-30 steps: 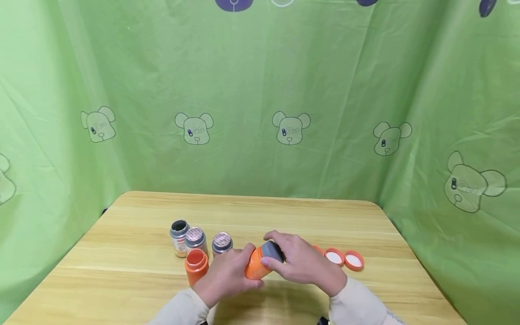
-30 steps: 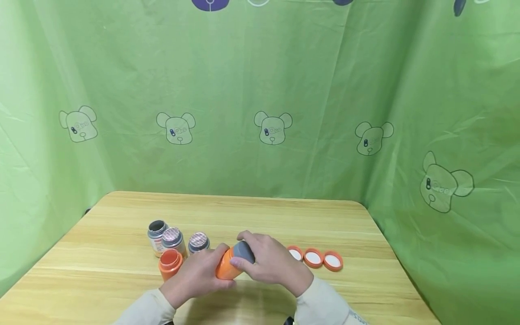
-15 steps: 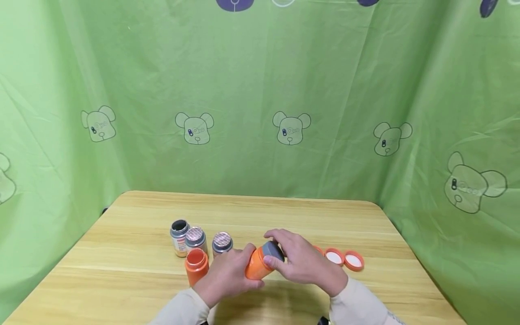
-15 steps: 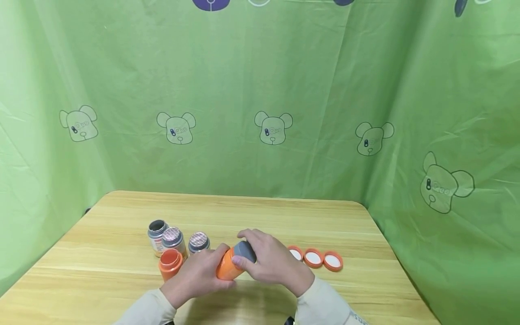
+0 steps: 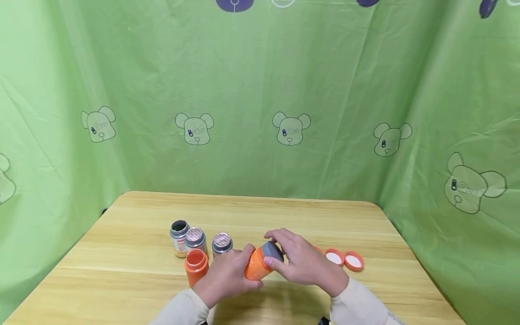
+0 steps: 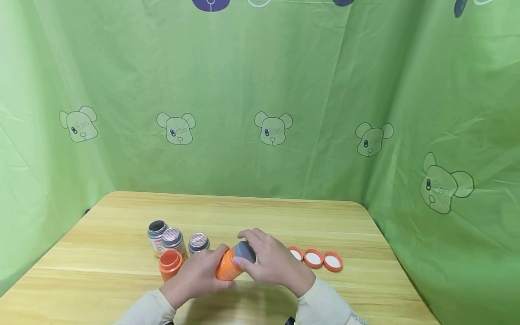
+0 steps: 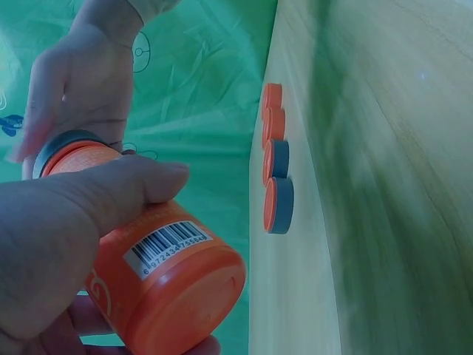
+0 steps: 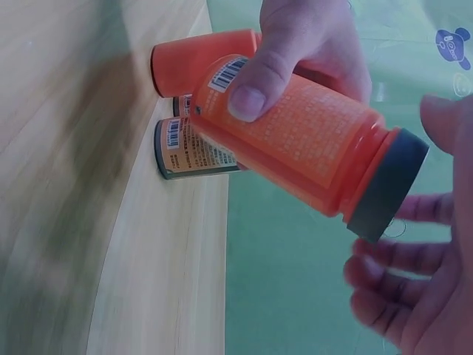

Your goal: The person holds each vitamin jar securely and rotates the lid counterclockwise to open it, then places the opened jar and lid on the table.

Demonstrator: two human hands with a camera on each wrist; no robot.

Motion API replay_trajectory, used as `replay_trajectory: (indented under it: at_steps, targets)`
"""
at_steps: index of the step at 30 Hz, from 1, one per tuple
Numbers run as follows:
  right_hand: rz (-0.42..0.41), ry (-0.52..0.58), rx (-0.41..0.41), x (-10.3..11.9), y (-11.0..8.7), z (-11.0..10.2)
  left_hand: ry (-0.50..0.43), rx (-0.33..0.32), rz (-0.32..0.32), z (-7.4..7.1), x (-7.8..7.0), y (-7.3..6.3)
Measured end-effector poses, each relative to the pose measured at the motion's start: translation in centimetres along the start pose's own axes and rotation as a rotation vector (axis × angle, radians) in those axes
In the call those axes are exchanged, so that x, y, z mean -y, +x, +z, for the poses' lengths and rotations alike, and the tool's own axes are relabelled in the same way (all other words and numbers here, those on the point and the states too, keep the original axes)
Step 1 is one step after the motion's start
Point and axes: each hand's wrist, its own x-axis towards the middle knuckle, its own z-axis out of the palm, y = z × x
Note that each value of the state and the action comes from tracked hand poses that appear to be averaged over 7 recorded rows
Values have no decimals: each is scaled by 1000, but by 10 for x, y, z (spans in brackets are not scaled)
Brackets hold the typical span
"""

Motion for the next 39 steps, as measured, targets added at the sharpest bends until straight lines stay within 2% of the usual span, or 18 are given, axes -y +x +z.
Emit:
replay_trajectory:
  at_steps: [5,11,16,23,34,39]
  targets:
    - [61,18,46,-1,1,-1,-5,4,-2,0,0,0]
    - [63,58,90,-1,2,-3,-16,9,-6,1,1,0]
    - [34,81,91,-1,1,-5,-1,-11,2,2,1,0]
    - [76,49,69,-1,1,-2,-5,-2,0,2,0,0]
    - [-34,70,92,-3,-3,-3,12,-4,-13,4,0,-2]
    - [40,29,87,-3,-1,-2,4,-3,-1,3,-1,-2]
